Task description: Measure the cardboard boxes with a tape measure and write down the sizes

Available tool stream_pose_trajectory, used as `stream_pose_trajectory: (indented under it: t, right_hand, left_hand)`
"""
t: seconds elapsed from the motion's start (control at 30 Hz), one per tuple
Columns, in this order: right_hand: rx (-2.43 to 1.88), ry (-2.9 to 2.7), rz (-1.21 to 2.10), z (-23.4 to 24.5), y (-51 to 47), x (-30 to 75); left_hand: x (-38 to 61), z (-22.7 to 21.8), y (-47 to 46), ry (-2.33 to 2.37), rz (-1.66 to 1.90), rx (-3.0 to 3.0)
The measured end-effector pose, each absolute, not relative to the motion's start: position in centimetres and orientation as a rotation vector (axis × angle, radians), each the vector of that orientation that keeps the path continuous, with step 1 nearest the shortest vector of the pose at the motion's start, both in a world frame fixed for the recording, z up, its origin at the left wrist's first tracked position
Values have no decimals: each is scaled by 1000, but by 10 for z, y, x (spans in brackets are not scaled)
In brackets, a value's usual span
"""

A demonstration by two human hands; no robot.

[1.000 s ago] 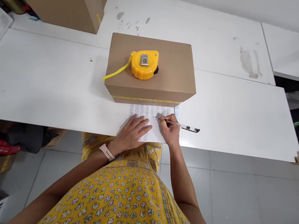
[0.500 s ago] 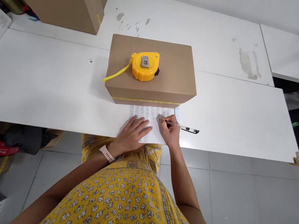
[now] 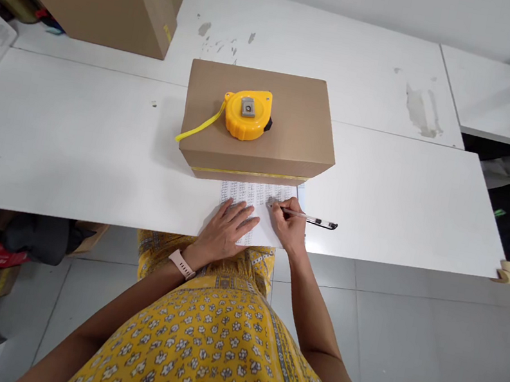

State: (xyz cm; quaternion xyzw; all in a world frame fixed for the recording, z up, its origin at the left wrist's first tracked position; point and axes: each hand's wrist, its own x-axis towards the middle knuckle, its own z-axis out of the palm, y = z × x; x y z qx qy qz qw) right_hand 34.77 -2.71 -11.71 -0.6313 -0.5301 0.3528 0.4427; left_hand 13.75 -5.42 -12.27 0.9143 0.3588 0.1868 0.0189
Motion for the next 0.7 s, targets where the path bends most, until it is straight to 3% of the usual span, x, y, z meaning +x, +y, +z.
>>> stream_pose_trajectory:
  t: [0.7]
  right_hand:
    - [-1548, -1265, 886, -118, -26, 349]
  left_hand:
    - [137, -123, -55, 1124, 527, 2817]
